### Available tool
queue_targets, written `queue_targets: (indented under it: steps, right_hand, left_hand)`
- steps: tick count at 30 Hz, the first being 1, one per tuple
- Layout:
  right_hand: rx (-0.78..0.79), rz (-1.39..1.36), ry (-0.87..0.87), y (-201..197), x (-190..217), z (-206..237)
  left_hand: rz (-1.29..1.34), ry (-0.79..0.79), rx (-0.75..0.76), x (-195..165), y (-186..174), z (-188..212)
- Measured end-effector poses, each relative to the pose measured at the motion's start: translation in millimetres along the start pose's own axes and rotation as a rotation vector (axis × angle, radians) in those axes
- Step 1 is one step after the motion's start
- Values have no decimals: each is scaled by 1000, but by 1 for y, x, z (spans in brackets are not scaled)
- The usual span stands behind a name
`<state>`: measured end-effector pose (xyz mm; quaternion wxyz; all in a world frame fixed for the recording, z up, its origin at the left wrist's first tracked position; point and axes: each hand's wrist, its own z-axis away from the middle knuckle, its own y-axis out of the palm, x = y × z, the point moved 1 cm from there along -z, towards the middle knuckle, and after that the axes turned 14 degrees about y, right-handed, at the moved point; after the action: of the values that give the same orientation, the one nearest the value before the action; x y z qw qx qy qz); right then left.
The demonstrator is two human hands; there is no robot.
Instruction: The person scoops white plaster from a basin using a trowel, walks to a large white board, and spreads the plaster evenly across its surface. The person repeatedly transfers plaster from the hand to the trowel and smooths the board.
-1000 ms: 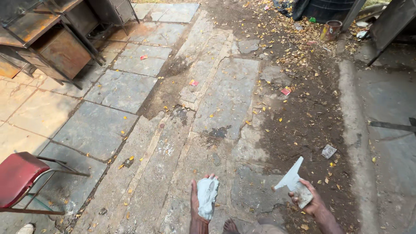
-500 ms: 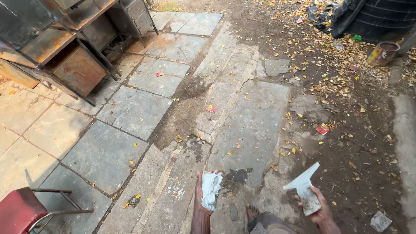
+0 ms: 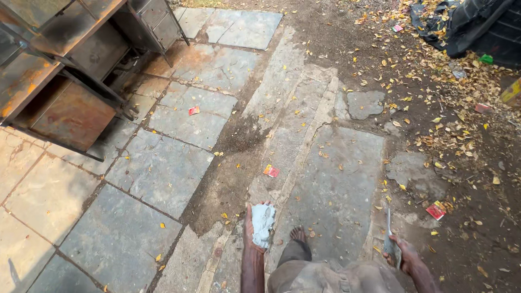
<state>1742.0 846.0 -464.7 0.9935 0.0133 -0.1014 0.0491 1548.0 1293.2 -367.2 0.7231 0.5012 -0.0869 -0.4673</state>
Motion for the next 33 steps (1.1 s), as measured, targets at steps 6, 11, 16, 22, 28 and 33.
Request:
queue_targets:
  steps: [6, 11, 16, 22, 28, 33]
  right_hand:
    - [-167, -111, 277, 75, 122, -58]
    - [-135, -86, 310, 173, 335, -124]
    - [-110, -7, 244, 274, 572, -183]
    - [-106, 295, -33, 406, 850, -244]
    - [-44, 246, -217, 569, 1135, -276]
    - [-100, 43, -71, 659, 1253, -308]
  left_hand:
    - [-72, -113, 150, 7, 170, -231]
    - [-166, -96, 182, 42, 273, -436]
    - [-26, -60, 316, 76, 373, -636]
    - [-71, 4, 94, 94, 491, -845]
    - [-53, -23, 65, 119, 581, -1080]
    - [128, -146, 235, 130, 698, -1281]
